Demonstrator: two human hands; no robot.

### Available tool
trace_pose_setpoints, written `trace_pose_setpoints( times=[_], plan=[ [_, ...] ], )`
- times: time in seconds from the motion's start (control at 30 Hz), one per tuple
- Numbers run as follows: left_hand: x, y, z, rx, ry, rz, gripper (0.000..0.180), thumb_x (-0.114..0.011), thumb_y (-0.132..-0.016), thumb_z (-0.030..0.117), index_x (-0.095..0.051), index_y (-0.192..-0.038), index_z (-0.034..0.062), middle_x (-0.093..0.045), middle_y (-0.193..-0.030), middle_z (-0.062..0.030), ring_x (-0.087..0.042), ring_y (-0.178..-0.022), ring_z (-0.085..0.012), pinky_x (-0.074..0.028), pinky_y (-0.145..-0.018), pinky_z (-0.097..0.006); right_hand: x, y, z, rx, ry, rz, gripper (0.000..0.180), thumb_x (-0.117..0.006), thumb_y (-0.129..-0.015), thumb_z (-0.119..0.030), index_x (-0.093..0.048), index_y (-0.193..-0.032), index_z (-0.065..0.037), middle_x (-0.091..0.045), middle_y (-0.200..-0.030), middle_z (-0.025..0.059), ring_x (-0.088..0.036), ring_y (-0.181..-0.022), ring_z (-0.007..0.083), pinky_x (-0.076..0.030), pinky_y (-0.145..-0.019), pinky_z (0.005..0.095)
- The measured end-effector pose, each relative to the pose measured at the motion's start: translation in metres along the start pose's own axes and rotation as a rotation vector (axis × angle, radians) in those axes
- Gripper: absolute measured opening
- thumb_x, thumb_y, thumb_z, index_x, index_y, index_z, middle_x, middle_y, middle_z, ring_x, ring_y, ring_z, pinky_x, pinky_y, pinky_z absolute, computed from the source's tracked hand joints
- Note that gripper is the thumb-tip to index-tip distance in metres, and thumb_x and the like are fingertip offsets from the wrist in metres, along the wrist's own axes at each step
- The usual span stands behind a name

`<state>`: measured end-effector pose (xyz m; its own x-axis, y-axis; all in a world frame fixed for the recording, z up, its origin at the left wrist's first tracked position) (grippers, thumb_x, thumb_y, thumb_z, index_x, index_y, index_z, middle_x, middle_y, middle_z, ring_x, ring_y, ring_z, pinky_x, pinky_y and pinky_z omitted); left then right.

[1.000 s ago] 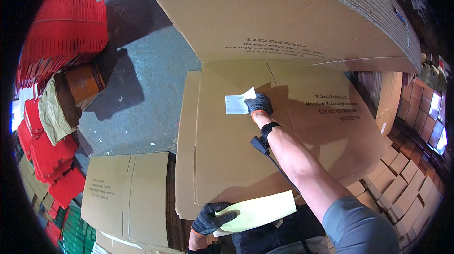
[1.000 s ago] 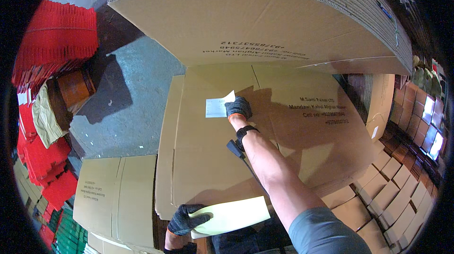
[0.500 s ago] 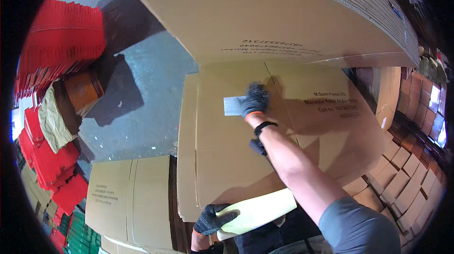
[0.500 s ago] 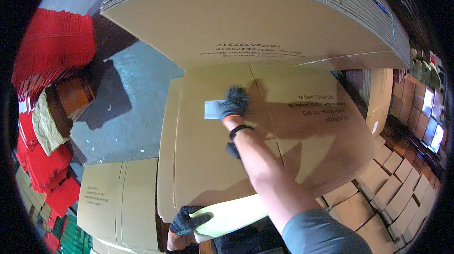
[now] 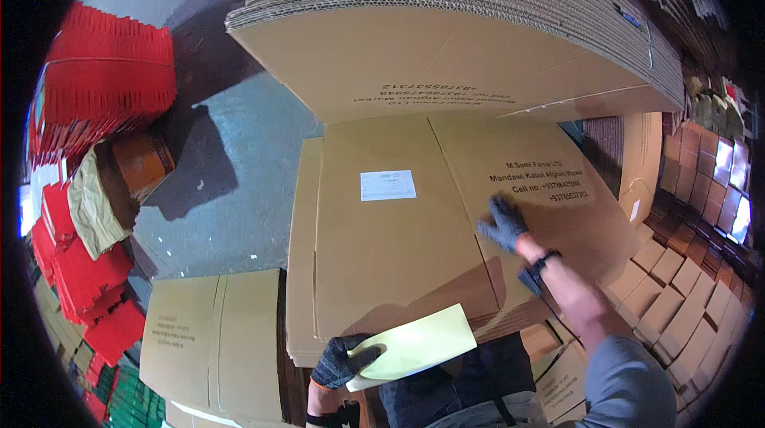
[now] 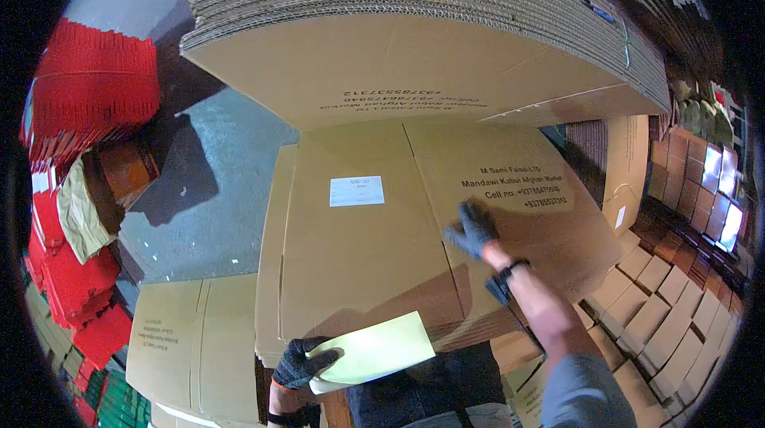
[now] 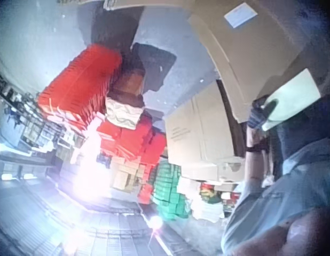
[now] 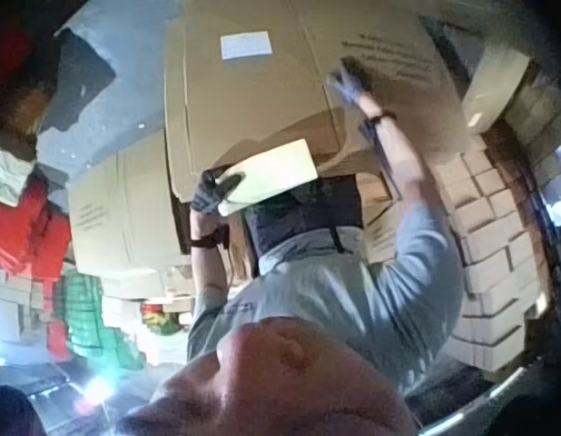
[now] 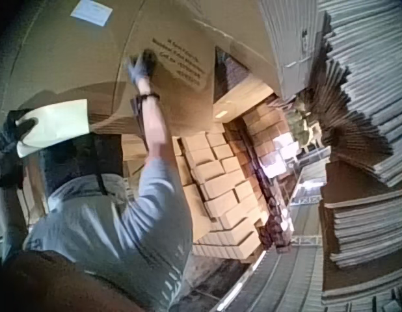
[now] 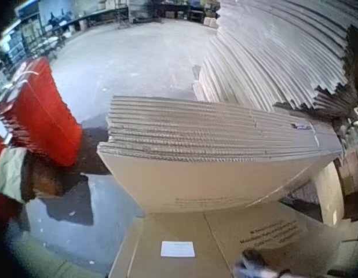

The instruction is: Affixing labels and shipping documents to stacks of flattened cardboard boxes in a warehouse environment.

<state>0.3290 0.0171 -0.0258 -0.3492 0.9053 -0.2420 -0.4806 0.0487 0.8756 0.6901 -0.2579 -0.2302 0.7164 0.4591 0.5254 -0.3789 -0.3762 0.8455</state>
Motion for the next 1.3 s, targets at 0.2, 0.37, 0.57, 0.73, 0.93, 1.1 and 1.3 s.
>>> trace_pose_setpoints(
  times=[0.2,0.37,0.57,0.73,0.93,1.1,1.3],
  plan=[
    [-0.014,0.041,0.018,-0.022,0.190,-0.053,0.021,-0.080,-0.089,0.012,-0.078,-0.108,0.0019,-0.078,-0.097,-0.0097,-0.070,-0.088,-0.0129,-0.056,-0.079,-0.031,0.029,0.181,-0.155,0.539,0.078,-0.083,0.097,-0.072,-0.080,-0.063,-0.040,-0.154,-0.009,-0.033,-0.161,0.0230,-0.026,-0.152,0.0432,-0.023,-0.122,0.0588],
    [-0.020,0.079,0.044,0.045,0.341,-0.083,0.020,-0.081,-0.086,0.005,-0.078,-0.104,-0.0008,-0.078,-0.096,-0.0081,-0.070,-0.089,-0.0130,-0.056,-0.078,-0.029,0.041,0.195,-0.157,0.591,-0.025,0.125,0.079,-0.069,-0.084,-0.061,-0.057,-0.141,-0.009,-0.045,-0.153,0.0210,-0.037,-0.145,0.0409,-0.030,-0.118,0.0574],
    [-0.025,0.105,0.059,-0.013,0.423,-0.136,0.024,-0.080,-0.085,0.004,-0.076,-0.107,-0.0041,-0.077,-0.096,-0.0099,-0.072,-0.088,-0.0152,-0.056,-0.078,-0.031,0.104,0.213,-0.162,0.642,-0.020,0.448,0.053,-0.076,-0.082,-0.049,-0.070,-0.119,-0.011,-0.067,-0.130,0.0107,-0.061,-0.119,0.0324,-0.041,-0.108,0.0537],
    [-0.032,0.103,0.060,-0.071,1.015,0.008,0.034,-0.080,-0.078,0.006,-0.072,-0.109,-0.0068,-0.076,-0.099,-0.0153,-0.073,-0.089,-0.0253,-0.057,-0.081,-0.035,0.249,0.174,-0.143,0.445,-0.125,0.956,0.051,-0.085,-0.077,-0.034,-0.071,-0.121,-0.013,-0.065,-0.133,0.0103,-0.059,-0.122,0.0319,-0.042,-0.107,0.0487],
    [-0.025,0.072,0.073,-0.142,1.199,0.077,0.072,-0.072,-0.078,0.017,-0.049,-0.141,-0.0104,-0.066,-0.127,-0.0242,-0.069,-0.110,-0.0338,-0.058,-0.094,-0.042,0.265,0.200,-0.272,0.910,-0.744,0.277,0.099,-0.087,-0.079,-0.028,-0.032,-0.161,-0.014,-0.032,-0.165,0.0152,-0.036,-0.149,0.0307,-0.030,-0.122,0.0469],
    [-0.022,0.061,0.083,-0.141,1.197,0.171,0.073,-0.069,-0.079,0.019,-0.048,-0.143,-0.0088,-0.064,-0.132,-0.0237,-0.068,-0.114,-0.0356,-0.054,-0.101,-0.042,0.192,0.186,-0.294,0.894,-1.174,-0.305,0.108,-0.086,-0.082,-0.021,-0.018,-0.165,-0.014,-0.025,-0.168,0.0118,-0.031,-0.150,0.0246,-0.038,-0.119,0.0408],
    [-0.020,0.053,0.088,-0.085,1.204,0.170,0.066,-0.066,-0.084,0.020,-0.051,-0.141,-0.0077,-0.065,-0.130,-0.0234,-0.068,-0.114,-0.0334,-0.054,-0.100,-0.042,0.222,0.187,-0.279,0.991,-0.920,-0.137,0.088,-0.082,-0.085,-0.018,-0.035,-0.159,-0.013,-0.042,-0.160,0.0109,-0.045,-0.142,0.0208,-0.044,-0.114,0.0370]
  ],
)
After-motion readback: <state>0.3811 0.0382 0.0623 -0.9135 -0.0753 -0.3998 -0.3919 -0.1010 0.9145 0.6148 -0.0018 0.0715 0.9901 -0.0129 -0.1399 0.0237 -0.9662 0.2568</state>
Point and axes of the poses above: each hand's wrist, its own y-axis away from the middle knuckle, its own x-axis out of the back of the hand, z = x × y, the point moved 10 cm from there along -y, towards the middle knuckle
